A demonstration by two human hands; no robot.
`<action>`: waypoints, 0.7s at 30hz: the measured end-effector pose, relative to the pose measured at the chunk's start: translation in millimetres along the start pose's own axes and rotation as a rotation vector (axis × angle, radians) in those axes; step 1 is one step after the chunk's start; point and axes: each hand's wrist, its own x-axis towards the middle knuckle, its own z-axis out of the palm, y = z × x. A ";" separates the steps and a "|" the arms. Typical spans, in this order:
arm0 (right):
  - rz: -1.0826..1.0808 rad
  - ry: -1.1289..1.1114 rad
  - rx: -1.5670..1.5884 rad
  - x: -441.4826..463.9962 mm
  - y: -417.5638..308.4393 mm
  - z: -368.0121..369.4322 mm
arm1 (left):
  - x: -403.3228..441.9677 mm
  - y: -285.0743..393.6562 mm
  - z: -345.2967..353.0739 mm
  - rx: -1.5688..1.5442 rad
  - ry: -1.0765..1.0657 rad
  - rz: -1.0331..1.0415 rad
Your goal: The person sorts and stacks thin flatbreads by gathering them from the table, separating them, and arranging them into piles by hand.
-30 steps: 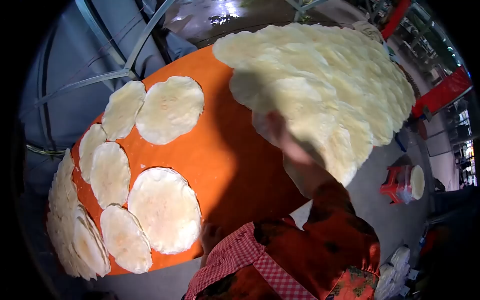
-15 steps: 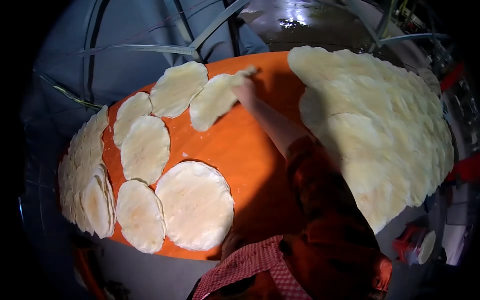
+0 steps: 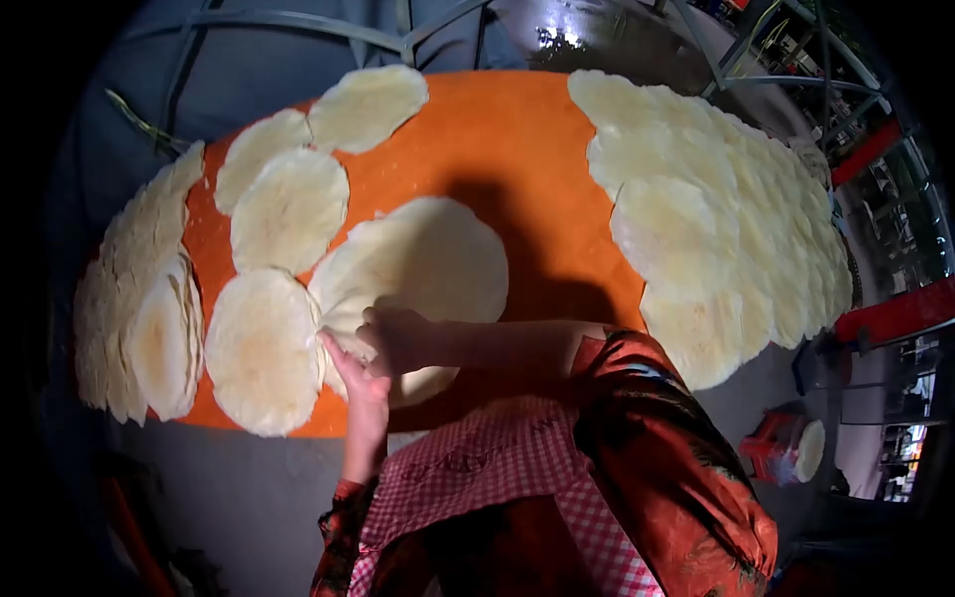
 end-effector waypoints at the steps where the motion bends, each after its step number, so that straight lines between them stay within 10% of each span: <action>1: 0.005 0.017 0.017 -7.6 1.1 23.0 | -2.4 4.4 -17.2 0.127 0.023 0.039; 9: 0.020 0.040 -0.035 -38.0 22.3 49.6 | -28.3 15.0 -11.8 -0.006 -0.262 -0.120; 11: 0.061 0.101 0.147 -31.6 19.5 43.0 | -17.6 23.7 -16.1 0.960 -0.308 0.191; 13: -0.016 0.119 -0.124 -13.3 -36.5 15.2 | -15.3 37.8 -15.9 1.219 -0.299 0.335; 21: 0.210 -0.247 -0.028 7.4 -80.8 82.8 | -70.4 52.0 -52.4 1.198 -0.101 0.683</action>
